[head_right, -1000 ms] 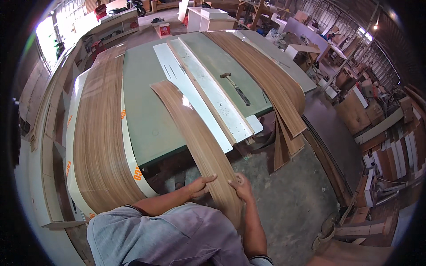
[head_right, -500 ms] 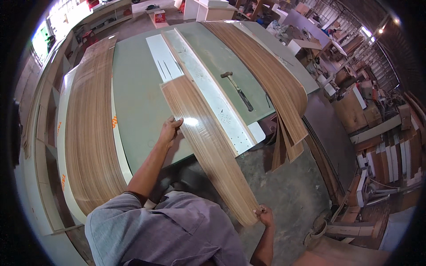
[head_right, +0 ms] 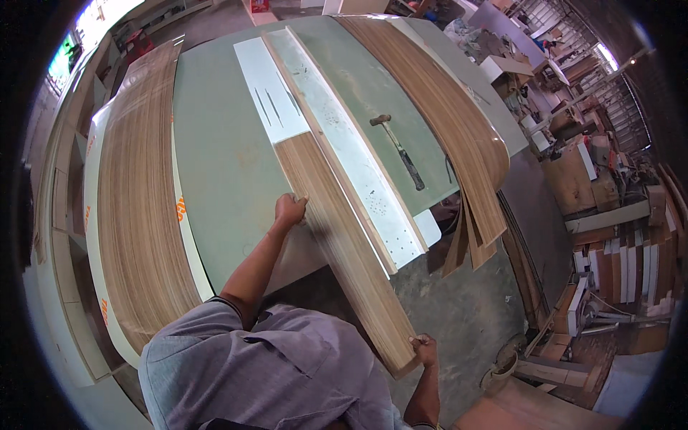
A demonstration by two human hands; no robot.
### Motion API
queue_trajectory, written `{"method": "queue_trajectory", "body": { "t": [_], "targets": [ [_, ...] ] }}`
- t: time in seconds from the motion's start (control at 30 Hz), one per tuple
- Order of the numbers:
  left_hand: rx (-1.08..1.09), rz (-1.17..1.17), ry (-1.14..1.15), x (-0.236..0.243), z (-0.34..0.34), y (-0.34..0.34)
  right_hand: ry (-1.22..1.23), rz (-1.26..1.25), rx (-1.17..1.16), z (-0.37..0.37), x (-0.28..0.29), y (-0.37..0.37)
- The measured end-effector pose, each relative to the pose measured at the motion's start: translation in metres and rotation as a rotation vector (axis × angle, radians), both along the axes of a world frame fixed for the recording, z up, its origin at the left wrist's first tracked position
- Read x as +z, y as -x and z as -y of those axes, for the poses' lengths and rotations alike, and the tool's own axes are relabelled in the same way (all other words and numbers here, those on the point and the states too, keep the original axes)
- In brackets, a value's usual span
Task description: The person applies wood veneer strips onto panels, smoothing each strip by hand and using a tool to trim along the edges.
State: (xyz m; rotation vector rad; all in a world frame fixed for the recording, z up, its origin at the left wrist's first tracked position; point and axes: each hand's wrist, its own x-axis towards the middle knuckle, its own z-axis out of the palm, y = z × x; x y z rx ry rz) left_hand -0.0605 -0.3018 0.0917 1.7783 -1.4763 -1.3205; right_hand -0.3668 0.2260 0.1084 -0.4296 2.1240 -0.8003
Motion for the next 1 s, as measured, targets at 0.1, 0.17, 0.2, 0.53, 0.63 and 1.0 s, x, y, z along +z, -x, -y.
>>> {"method": "queue_trajectory", "body": {
  "t": [0.1,0.17,0.2,0.53,0.63,1.0],
  "targets": [
    [-0.043,0.025,-0.008,-0.003,0.022,0.003,0.027,0.005,-0.045,0.008,-0.007,0.002],
    [-0.019,-0.094,-0.138,0.003,0.029,0.008,0.047,-0.031,-0.080,0.008,-0.012,0.006],
    [-0.020,-0.090,-0.142,0.006,0.032,0.008,0.043,-0.027,-0.081,0.010,-0.013,0.007],
    [-0.006,0.052,-0.212,0.023,0.070,0.001,0.039,0.071,-0.087,0.051,-0.019,0.004],
    [-0.016,0.079,-0.243,0.028,0.081,-0.001,0.023,0.072,-0.080,0.062,-0.018,0.003],
    [0.055,0.215,-0.102,0.015,0.137,-0.004,-0.089,-0.528,0.259,0.137,0.009,-0.023]
  ]
}}
